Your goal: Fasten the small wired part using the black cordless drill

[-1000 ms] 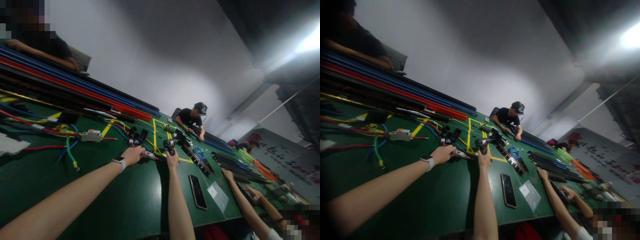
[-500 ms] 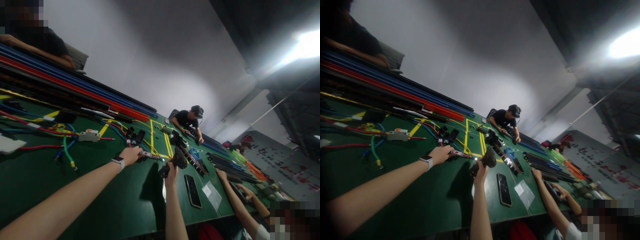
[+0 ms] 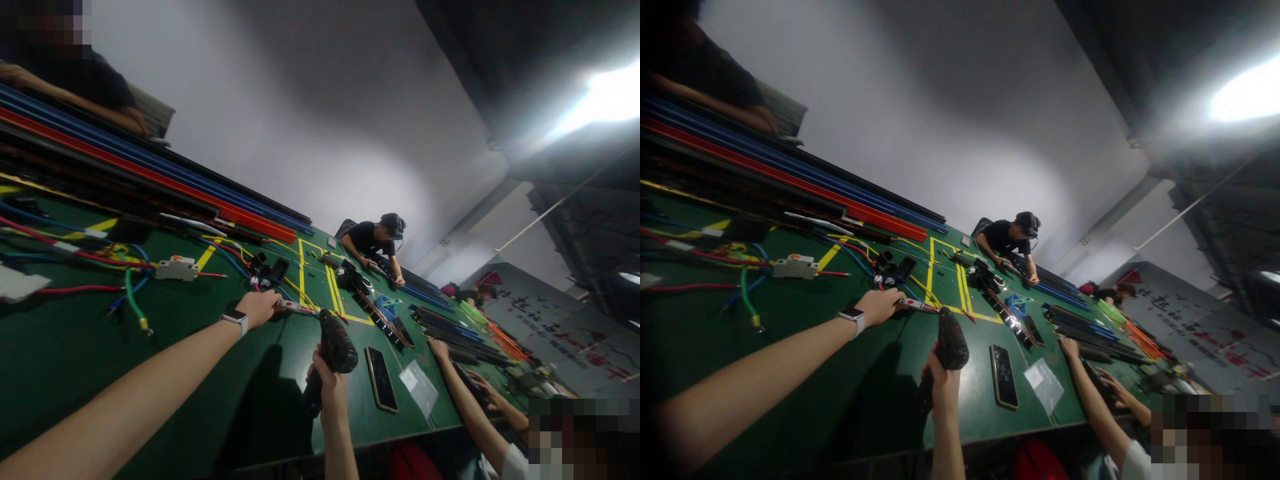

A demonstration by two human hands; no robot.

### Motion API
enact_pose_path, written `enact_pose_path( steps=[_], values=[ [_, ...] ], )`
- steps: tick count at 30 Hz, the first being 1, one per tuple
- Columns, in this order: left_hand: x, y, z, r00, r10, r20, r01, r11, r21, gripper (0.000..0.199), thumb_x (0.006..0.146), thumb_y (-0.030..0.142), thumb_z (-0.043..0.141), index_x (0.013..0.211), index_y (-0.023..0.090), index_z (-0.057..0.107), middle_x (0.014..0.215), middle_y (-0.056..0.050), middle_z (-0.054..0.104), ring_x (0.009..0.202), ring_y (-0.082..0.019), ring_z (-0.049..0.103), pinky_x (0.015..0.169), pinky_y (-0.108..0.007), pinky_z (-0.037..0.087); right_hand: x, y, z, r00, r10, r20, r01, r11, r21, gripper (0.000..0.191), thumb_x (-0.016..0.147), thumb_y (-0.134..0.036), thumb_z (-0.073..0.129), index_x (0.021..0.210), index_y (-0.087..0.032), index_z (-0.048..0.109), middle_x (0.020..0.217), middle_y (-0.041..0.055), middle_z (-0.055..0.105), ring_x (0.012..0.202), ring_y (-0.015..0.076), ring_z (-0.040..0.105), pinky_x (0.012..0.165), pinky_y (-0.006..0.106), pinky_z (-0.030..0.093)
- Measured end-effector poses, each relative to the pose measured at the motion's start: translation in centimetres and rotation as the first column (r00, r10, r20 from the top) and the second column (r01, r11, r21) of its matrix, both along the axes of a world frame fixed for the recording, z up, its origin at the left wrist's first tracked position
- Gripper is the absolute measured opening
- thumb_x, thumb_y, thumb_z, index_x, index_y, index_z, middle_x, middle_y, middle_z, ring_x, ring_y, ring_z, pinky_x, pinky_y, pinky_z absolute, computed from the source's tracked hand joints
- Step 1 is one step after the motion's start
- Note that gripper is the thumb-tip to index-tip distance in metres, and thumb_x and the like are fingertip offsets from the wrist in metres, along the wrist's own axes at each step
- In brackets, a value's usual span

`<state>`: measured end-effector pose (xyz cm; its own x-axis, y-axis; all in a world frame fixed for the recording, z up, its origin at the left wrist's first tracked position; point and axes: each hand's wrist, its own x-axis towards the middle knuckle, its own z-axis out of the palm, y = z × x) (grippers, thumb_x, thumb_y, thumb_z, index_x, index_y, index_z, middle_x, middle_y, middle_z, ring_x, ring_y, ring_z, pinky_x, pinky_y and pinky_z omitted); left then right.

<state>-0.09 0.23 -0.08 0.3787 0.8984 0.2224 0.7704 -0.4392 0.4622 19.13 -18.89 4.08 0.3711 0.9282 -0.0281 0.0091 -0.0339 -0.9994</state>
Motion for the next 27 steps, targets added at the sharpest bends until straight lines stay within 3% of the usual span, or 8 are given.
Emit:
enact_pose_path(
  steps=[3, 9, 18, 27],
  values=[
    [0.0, 0.0, 0.0, 1.000, -0.001, -0.001, 0.001, 1.000, 0.000, 0.038, 0.085, 0.055, 0.045, 0.106, 0.032, 0.065, 0.107, -0.008, 0.065, 0.090, -0.024, 0.064, 0.078, -0.036, 0.042, -0.6, -0.7, -0.1, 0.996, 0.046, 0.071, -0.044, 0.999, -0.022, 0.039, 0.068, -0.041, 0.073, 0.097, -0.016, 0.063, 0.056, -0.0018, 0.060, 0.048, 0.0155, 0.057, 0.048, 0.026, 0.045],
    [0.0, 0.1, -0.2, 1.000, -0.015, 0.019, 0.015, 1.000, -0.003, 0.036, 0.085, 0.055, 0.046, 0.108, 0.034, 0.065, 0.108, -0.007, 0.065, 0.090, -0.024, 0.063, 0.079, -0.035, 0.042, -1.4, -0.9, -0.9, 0.993, 0.014, 0.118, -0.014, 1.000, -0.007, 0.029, 0.064, -0.037, 0.069, 0.085, -0.017, 0.065, 0.050, -0.0034, 0.056, 0.044, 0.0147, 0.052, 0.046, 0.026, 0.041],
    [0.0, 0.1, -0.4, 0.999, -0.039, 0.009, 0.039, 0.999, 0.025, 0.038, 0.087, 0.055, 0.042, 0.111, 0.036, 0.064, 0.110, -0.007, 0.064, 0.091, -0.025, 0.064, 0.077, -0.036, 0.043, -1.4, -0.8, -1.3, 0.992, 0.033, 0.123, -0.033, 0.999, -0.002, 0.028, 0.067, -0.036, 0.067, 0.088, -0.018, 0.062, 0.053, -0.0035, 0.056, 0.043, 0.0145, 0.051, 0.045, 0.026, 0.040],
    [0.0, 0.1, -0.1, 0.999, -0.035, -0.005, 0.035, 0.999, 0.000, 0.036, 0.086, 0.051, 0.046, 0.111, 0.036, 0.065, 0.110, -0.006, 0.065, 0.090, -0.022, 0.063, 0.078, -0.033, 0.043, -3.1, -2.1, 1.1, 0.993, 0.012, 0.118, -0.014, 1.000, 0.018, 0.025, 0.071, -0.033, 0.064, 0.090, -0.017, 0.061, 0.055, -0.0035, 0.056, 0.047, 0.0141, 0.052, 0.048, 0.025, 0.042]
  ],
)
